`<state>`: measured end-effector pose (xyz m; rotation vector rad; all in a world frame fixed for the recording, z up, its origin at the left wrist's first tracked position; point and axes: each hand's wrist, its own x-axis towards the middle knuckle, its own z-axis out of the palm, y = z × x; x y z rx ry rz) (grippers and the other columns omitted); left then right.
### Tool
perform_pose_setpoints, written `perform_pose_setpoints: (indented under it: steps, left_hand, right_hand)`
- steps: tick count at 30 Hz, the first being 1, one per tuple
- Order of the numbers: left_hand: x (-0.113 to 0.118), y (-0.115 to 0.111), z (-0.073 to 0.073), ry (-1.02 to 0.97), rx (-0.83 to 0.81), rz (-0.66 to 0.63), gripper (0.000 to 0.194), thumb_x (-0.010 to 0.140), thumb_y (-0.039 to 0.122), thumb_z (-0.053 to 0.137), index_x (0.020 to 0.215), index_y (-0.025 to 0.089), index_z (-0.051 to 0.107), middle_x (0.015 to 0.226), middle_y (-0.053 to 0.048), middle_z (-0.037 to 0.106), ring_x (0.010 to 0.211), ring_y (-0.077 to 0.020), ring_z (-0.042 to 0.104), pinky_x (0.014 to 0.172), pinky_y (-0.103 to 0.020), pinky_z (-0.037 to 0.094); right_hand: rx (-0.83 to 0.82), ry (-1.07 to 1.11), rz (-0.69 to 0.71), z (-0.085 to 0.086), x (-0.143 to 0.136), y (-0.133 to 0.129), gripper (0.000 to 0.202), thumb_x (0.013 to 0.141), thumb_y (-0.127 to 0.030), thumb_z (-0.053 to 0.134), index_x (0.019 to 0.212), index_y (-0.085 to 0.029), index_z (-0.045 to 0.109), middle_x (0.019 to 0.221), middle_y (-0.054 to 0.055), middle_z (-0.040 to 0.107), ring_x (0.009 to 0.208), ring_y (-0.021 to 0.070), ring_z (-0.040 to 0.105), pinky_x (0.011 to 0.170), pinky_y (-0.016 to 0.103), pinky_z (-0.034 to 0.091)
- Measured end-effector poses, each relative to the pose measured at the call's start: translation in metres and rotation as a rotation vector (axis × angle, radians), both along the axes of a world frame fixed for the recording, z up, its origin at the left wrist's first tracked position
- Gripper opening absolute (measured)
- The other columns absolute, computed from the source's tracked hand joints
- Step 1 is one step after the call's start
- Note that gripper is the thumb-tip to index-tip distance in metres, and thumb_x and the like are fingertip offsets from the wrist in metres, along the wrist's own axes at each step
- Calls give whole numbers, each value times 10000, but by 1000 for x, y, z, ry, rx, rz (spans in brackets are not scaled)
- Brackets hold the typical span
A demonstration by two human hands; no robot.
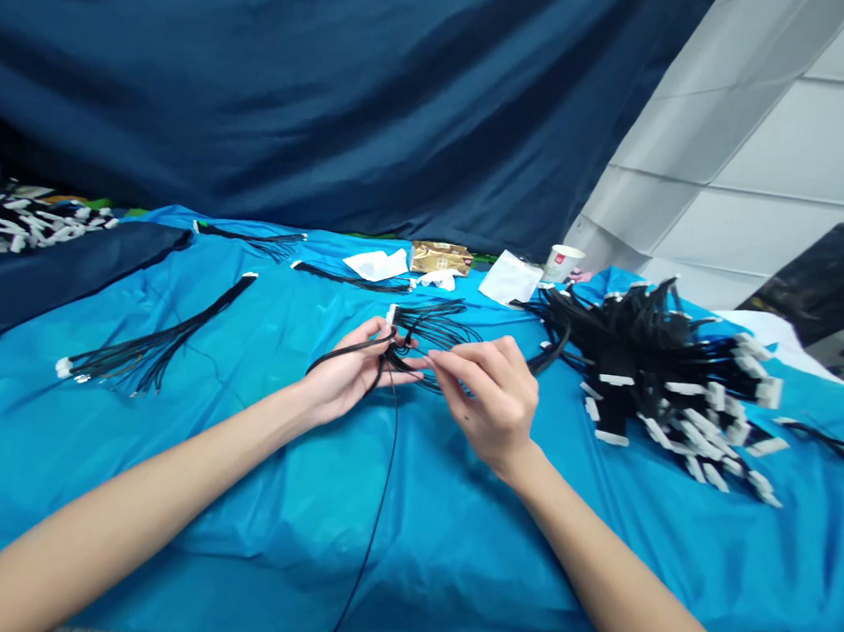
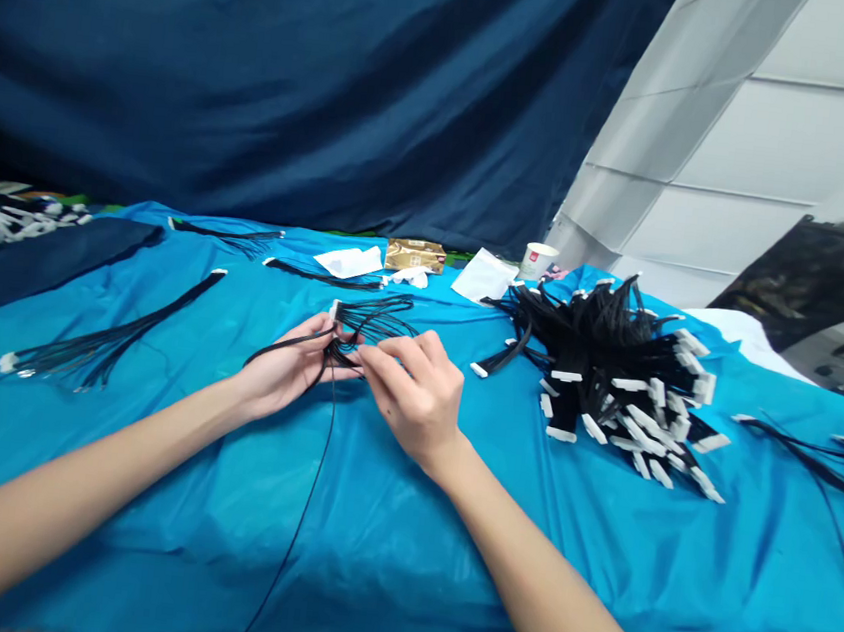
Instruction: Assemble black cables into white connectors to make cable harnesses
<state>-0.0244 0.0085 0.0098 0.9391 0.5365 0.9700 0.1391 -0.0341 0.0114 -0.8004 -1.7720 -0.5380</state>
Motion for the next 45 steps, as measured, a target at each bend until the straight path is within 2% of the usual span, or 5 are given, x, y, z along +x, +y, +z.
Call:
perform_pose_setpoints:
  steps: [3, 10, 18, 35, 45]
  left_hand:
    - [2, -4, 3, 31, -26, -50, 79, 809, 139, 483, 878, 166, 512, 891, -33, 606, 777, -183, 651, 799, -445, 502]
    - [4, -10, 9, 80, -46, -86, 94, 801, 150, 502, 887, 168, 536, 929, -42, 597, 760, -177, 648, 765, -433, 519]
    - [4, -13, 10, 101, 2, -126, 118, 808, 219, 510, 916, 178, 533, 959, -47, 600, 761, -174, 644, 711, -381, 538]
    - [6, -12, 4, 168, 129, -121, 170, 818, 347, 491, 887, 192, 499, 904, -1, 544, 784, -126, 608, 740, -349, 522]
    - [8, -15, 4, 230, 122, -108, 219, 793, 394, 519, 869, 191, 491, 901, -8, 577, 773, -134, 627, 719, -324, 522]
  right_hand:
    - [34, -23, -92, -5, 0, 2, 107, 772, -175, 597, 844, -228, 655, 715, 34, 588, 681, 150, 463, 599, 278, 390]
    - [116, -36, -133, -9, 2, 3, 143, 783, -239, 596, 904, -292, 651, 744, 26, 567, 722, 158, 465, 674, 299, 396]
    - [136, -35, -195, -5, 0, 0, 56, 766, -215, 617, 796, -246, 654, 706, 34, 525, 697, 150, 471, 656, 297, 397]
    - [114, -22, -205, -8, -1, 1, 35, 734, -203, 648, 767, -196, 657, 718, 43, 543, 730, 157, 487, 666, 306, 403]
    - [117, -46, -211, -10, -3, 1, 16, 748, -200, 635, 756, -196, 648, 728, 43, 549, 737, 154, 479, 668, 309, 392]
